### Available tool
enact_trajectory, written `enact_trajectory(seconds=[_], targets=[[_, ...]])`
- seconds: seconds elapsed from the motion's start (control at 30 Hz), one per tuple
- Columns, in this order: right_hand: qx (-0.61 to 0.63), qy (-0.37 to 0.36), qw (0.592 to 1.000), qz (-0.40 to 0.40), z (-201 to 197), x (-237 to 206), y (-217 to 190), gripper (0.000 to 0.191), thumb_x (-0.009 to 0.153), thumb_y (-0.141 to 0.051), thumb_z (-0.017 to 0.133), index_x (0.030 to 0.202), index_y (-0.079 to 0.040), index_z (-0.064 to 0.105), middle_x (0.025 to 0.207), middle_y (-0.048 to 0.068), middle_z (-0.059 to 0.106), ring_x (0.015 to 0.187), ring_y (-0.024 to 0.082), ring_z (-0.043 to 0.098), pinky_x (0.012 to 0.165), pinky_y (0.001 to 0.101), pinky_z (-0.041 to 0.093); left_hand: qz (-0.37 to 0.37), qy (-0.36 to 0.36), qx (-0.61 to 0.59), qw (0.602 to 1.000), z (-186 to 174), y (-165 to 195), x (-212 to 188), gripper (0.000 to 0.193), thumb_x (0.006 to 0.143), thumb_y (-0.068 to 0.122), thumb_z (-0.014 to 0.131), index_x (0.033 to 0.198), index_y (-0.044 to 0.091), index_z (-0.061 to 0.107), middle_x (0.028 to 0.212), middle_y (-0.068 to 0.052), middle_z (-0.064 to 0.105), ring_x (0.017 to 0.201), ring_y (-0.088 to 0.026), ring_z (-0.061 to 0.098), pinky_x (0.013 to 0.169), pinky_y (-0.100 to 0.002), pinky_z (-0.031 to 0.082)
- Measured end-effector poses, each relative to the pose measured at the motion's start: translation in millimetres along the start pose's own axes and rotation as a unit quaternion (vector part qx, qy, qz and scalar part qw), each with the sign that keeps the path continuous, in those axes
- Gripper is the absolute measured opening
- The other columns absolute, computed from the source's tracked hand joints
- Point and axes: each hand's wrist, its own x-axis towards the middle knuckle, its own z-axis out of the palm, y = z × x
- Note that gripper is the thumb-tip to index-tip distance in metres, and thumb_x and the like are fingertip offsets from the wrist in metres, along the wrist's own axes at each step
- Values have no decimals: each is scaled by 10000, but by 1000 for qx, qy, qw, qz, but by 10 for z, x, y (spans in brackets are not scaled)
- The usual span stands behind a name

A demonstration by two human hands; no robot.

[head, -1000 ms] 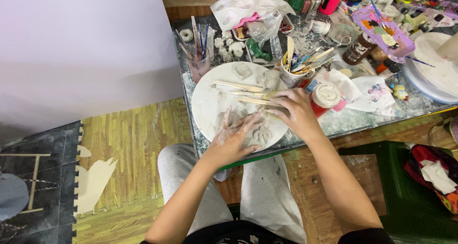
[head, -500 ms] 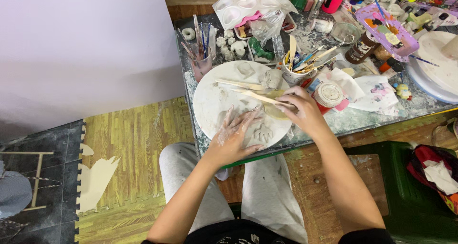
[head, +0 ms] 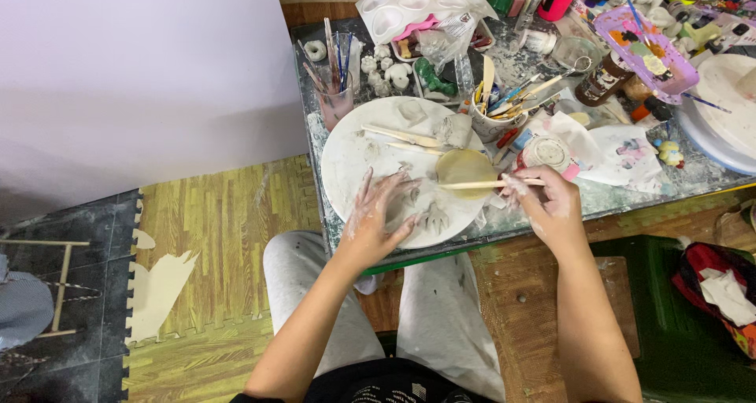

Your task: The person shapes a lump of clay on a rotating plate using a wooden modeling tool and their hands. They repeatedly smooth and refine the surface of the clay piece, occasionally switching between the tool and direct hand contact.

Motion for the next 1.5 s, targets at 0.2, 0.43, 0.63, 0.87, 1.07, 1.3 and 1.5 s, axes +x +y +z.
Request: enact_trajectory(seconds=[0.2, 0.43, 0.63, 0.87, 1.07, 1.3, 1.5], targets=[[-3, -76, 997, -15, -5, 19, -34, 228, 928, 52, 653, 1152, 65, 694, 1066, 114, 742, 827, 133, 694, 689, 273, 573, -33, 9, 98, 995, -28, 80, -118, 606, 914, 230, 717, 1471, 148, 495, 1334, -83, 695, 1319, -251, 603, 1283, -561, 190], [19, -85, 996, -20, 92, -9, 185, 185, 1024, 32, 532, 1158, 52, 659, 956, 82, 713, 800, 92, 628, 708, 236, 515, -29, -6, 132, 991, 12, 253, -331, 656, 924, 224, 691, 1523, 99, 453, 1388, -108, 651, 1378, -263, 544, 1268, -568, 195], [37, -113, 993, -19, 53, -21, 304, 251, 961, 50, 499, 1171, 46, 636, 996, 58, 732, 750, 61, 578, 653, 210, 461, -4, -22, 149, 989, 89, 297, -315, 663, 936, 263, 676, 1521, 61, 438, 1441, -110, 610, 1420, -267, 488, 1259, -607, 155], [25, -125, 990, -53, 150, -83, 231, 225, 966, 47, 495, 1134, 40, 645, 981, 48, 707, 774, 61, 565, 673, 210, 452, -5, -30, 172, 985, 121, 255, -228, 733, 935, 301, 658, 1557, 37, 377, 1526, -158, 525, 1451, -298, 434, 1260, -610, 127], [5, -100, 995, 0, 216, -128, 76, 173, 1011, 5, 531, 1093, 37, 679, 887, 31, 663, 699, 59, 503, 628, 215, 417, -12, -50, 143, 988, 100, 232, -232, 818, 930, 377, 691, 1576, 33, 326, 1545, -135, 484, 1474, -300, 412, 1256, -618, 112], [-23, -87, 995, -34, 254, -149, 18, 144, 1056, -30, 527, 1039, 29, 657, 833, 20, 630, 691, 43, 491, 610, 210, 411, -1, -21, 144, 989, 114, 242, -243, 843, 917, 410, 709, 1571, 33, 335, 1582, -156, 456, 1483, -307, 413, 1269, -591, 138], [-2, -83, 997, 7, 275, -169, -6, 190, 1045, -58, 528, 1075, 35, 691, 823, 10, 646, 664, 35, 453, 587, 212, 377, -16, -25, 134, 990, 139, 251, -243, 828, 913, 403, 729, 1562, 45, 362, 1552, -143, 479, 1467, -305, 424, 1272, -580, 149]])
